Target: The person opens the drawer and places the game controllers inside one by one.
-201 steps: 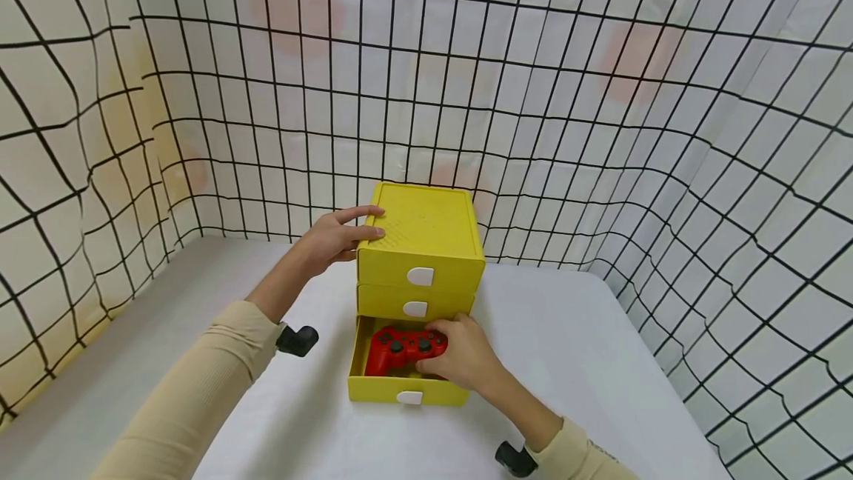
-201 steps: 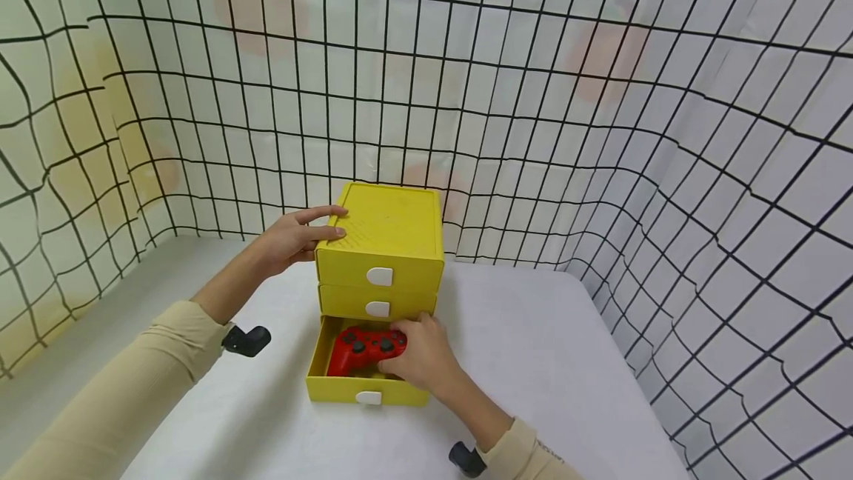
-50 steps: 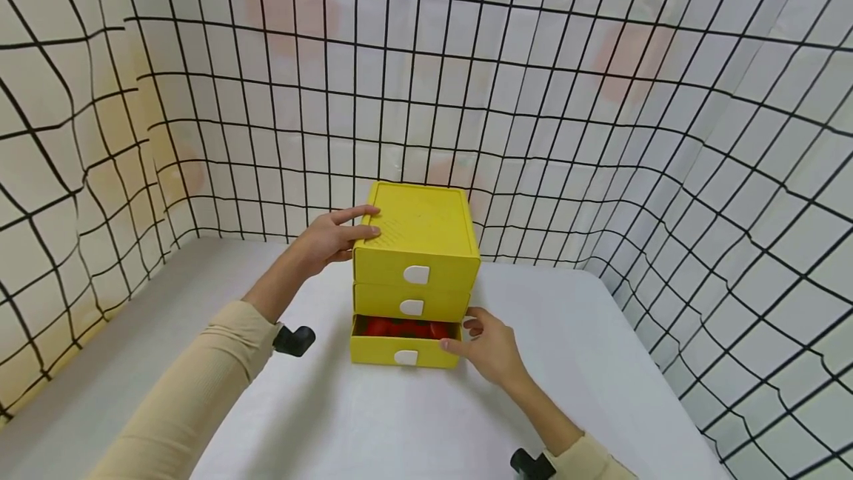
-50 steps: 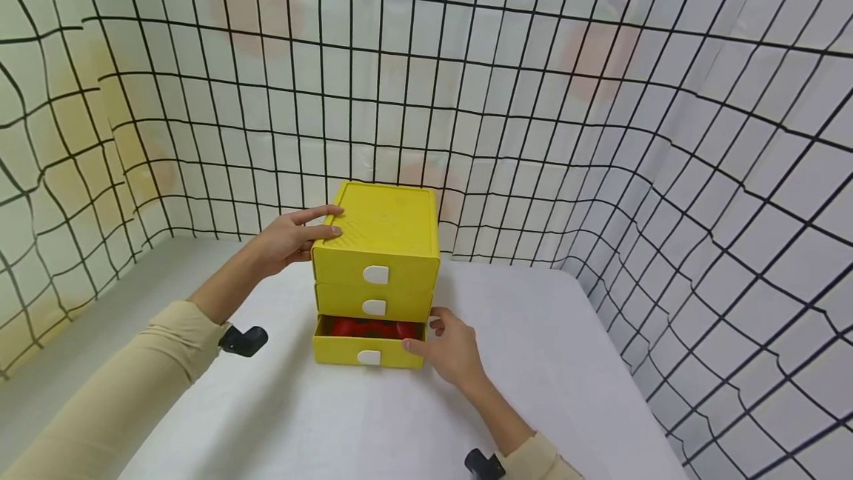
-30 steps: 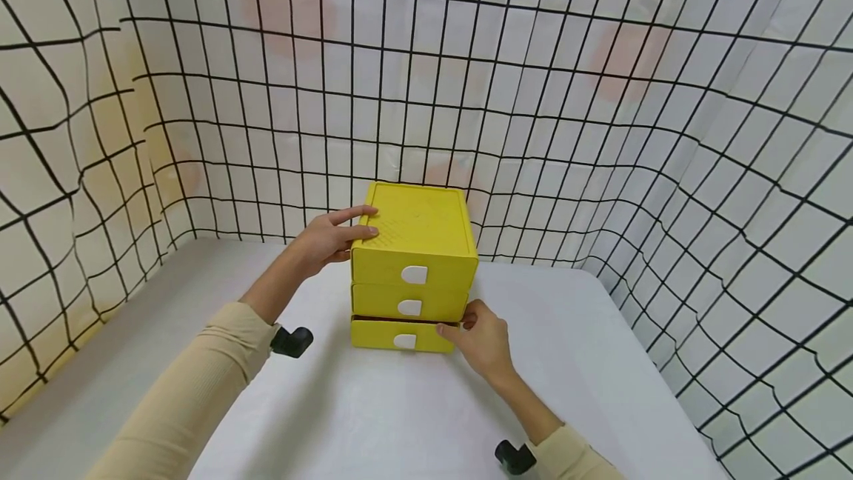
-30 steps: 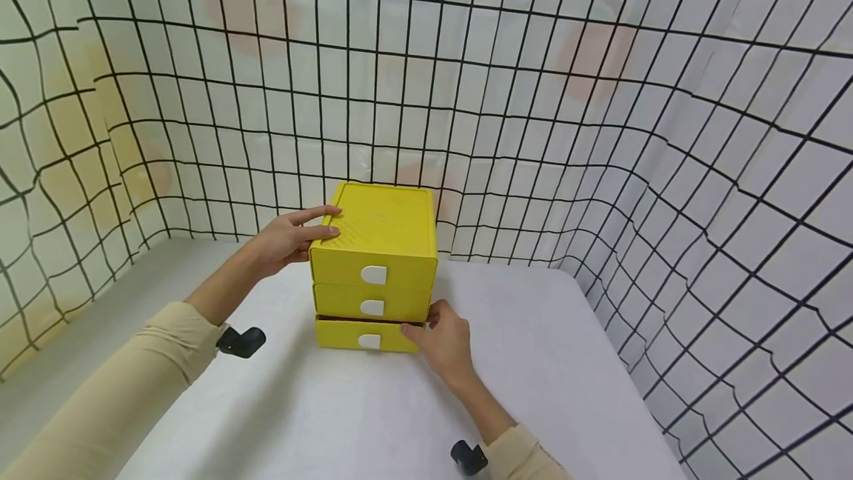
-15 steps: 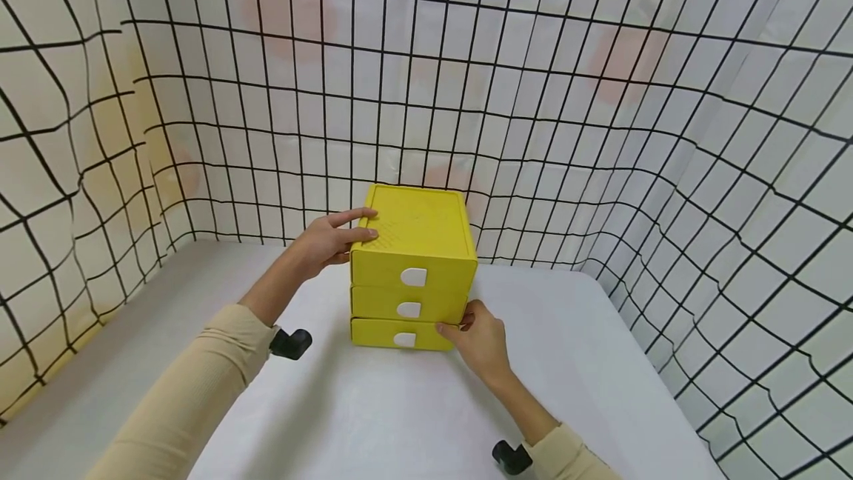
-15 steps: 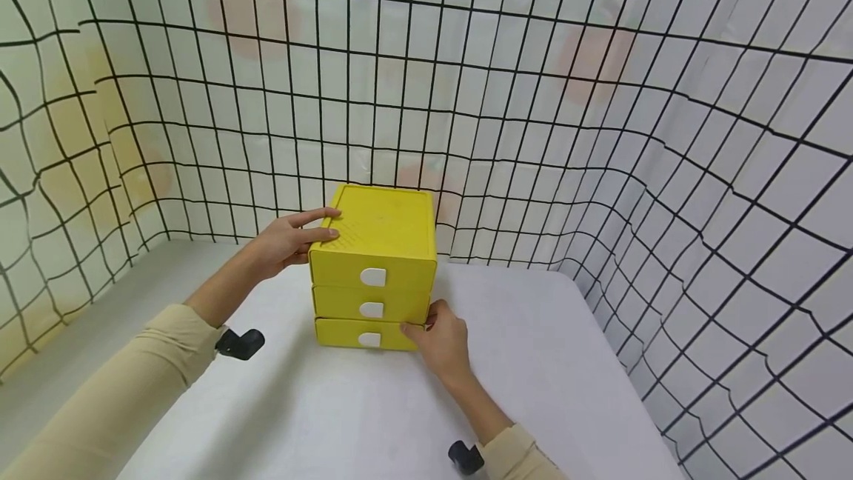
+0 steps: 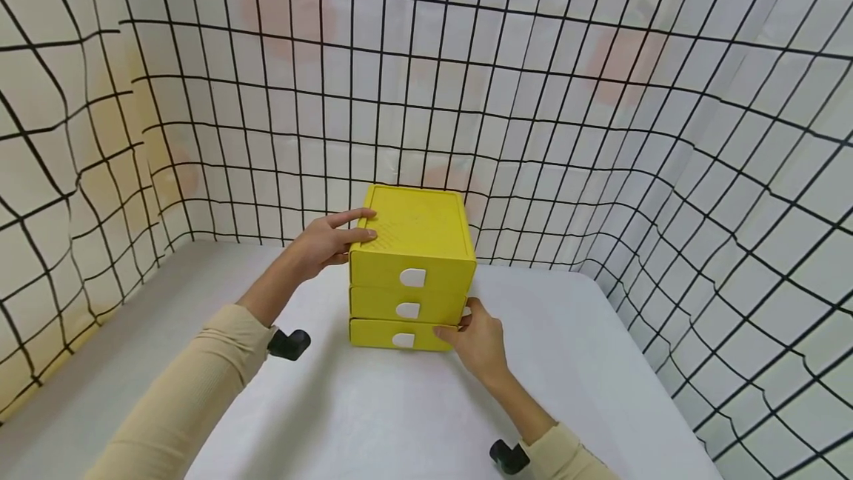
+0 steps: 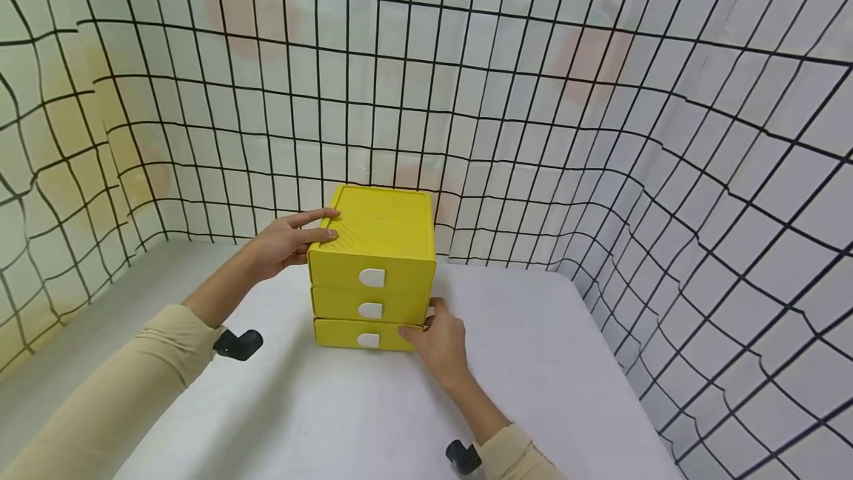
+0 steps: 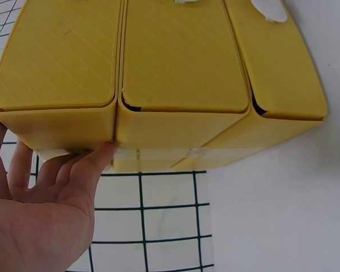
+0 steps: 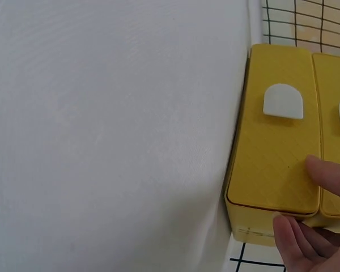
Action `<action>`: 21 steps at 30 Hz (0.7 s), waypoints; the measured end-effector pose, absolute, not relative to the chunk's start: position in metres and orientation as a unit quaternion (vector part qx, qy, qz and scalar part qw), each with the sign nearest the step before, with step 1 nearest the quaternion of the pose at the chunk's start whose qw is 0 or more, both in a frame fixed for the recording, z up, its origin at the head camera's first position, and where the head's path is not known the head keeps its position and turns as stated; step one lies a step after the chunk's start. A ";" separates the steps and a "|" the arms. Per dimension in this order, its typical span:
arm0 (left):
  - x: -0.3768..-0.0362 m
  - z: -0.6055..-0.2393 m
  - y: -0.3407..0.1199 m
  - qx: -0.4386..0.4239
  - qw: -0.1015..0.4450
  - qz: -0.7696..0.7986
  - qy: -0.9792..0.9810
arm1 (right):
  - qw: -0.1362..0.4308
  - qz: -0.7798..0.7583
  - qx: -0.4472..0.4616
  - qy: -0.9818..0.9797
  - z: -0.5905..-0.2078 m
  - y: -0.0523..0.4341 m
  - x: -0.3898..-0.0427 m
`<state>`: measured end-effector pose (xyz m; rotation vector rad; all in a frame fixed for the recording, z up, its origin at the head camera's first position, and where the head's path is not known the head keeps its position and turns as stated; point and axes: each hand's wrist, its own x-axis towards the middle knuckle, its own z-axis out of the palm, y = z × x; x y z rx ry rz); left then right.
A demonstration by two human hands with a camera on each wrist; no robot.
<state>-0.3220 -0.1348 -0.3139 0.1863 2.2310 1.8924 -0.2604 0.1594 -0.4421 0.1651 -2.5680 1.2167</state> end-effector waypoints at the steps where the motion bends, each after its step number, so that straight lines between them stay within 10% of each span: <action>1: -0.322 -0.314 -0.135 0.065 0.106 0.643 0.755 | 0.149 0.423 0.058 -0.892 -0.442 0.159 -0.261; 21: -0.317 -0.312 -0.128 0.039 0.095 0.644 0.758 | 0.155 0.428 0.068 -0.888 -0.438 0.160 -0.263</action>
